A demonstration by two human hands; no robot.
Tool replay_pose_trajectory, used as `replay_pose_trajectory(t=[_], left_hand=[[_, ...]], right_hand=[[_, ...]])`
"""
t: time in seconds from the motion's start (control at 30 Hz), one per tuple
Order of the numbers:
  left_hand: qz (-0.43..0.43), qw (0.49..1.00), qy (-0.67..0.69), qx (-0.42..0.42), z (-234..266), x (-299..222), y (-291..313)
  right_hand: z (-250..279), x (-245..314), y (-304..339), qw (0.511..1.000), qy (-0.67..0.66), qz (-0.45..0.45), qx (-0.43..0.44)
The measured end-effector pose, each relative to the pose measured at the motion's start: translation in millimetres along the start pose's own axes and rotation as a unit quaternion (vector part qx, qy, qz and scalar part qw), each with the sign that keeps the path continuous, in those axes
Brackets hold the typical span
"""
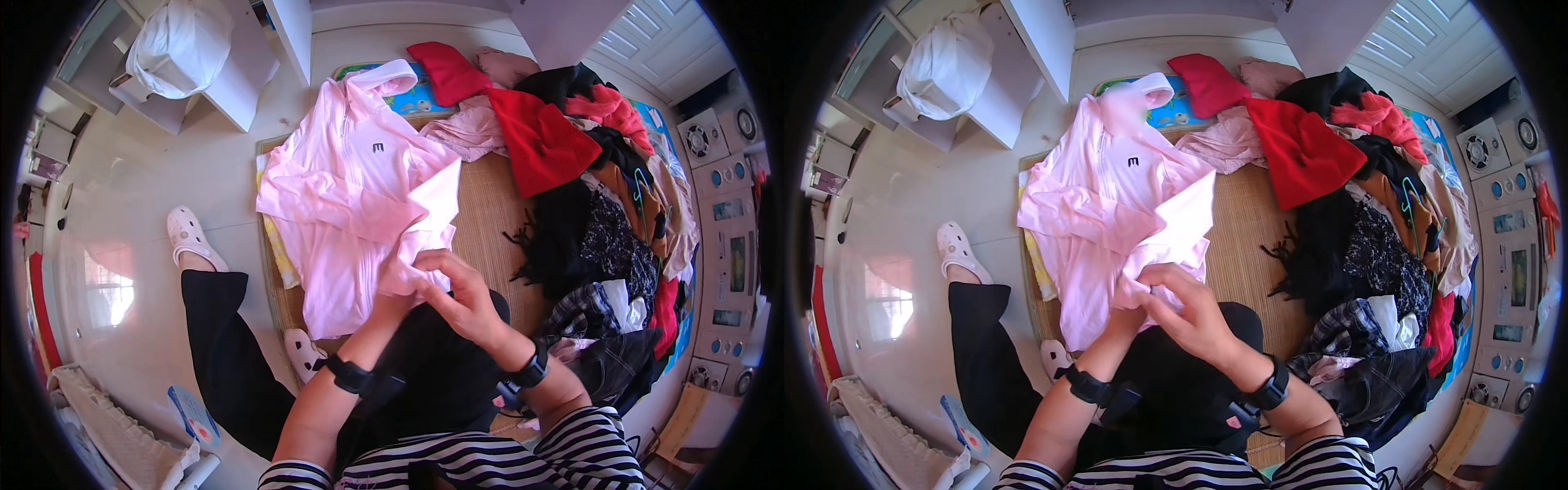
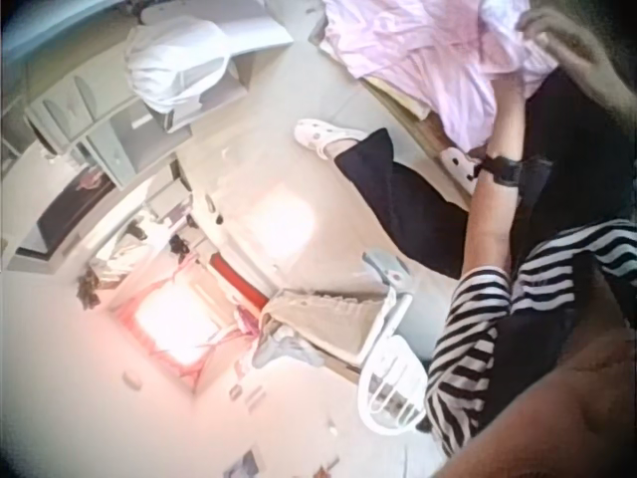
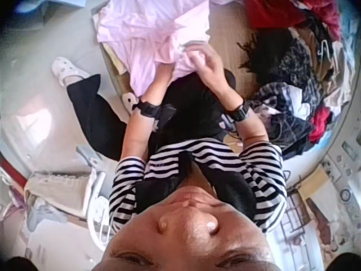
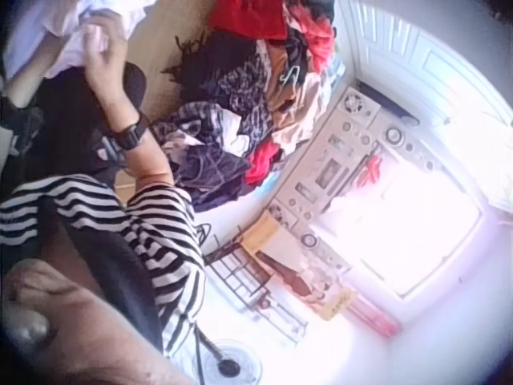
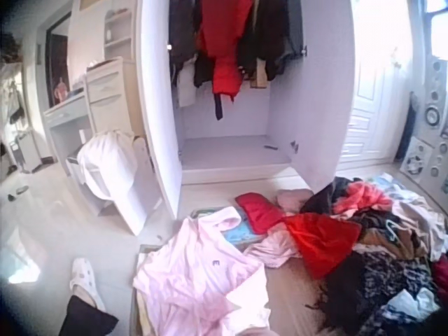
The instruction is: The person is sitting on the floor folding various items of laundry from a pile.
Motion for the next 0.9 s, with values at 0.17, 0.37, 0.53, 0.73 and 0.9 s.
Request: replay_pose_trajectory(t=[0.17,0.37,0.53,0.73,0.9], left_hand=[[0.074,0.865,0.471,-0.155,38,-5,2],[-0.035,0.878,0.477,-0.018,70,-70,-6],[-0.093,0.922,0.373,-0.049,152,-54,5],[0.088,0.867,0.39,-0.296,238,100,17],[0.09,0.918,0.275,-0.273,248,120,15]], right_hand=[[0,-99,-13,0.699,-0.639,-0.223,-0.232],[-8,-127,-105,0.618,-0.764,0.086,-0.163],[45,-149,-127,0.621,-0.744,0.115,-0.216],[61,-202,-116,0.691,-0.685,0.038,-0.227],[62,-201,-110,0.742,-0.642,-0.019,-0.193]])
Point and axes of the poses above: each hand's wrist, its own y-axis away from the middle knuckle, its own z-axis out of the back of the hand, x = y × z, the point moved 1 cm from there along -y, towards the middle knuckle, and after that the axes turned 13 degrees about x, right-handed, at the moved point
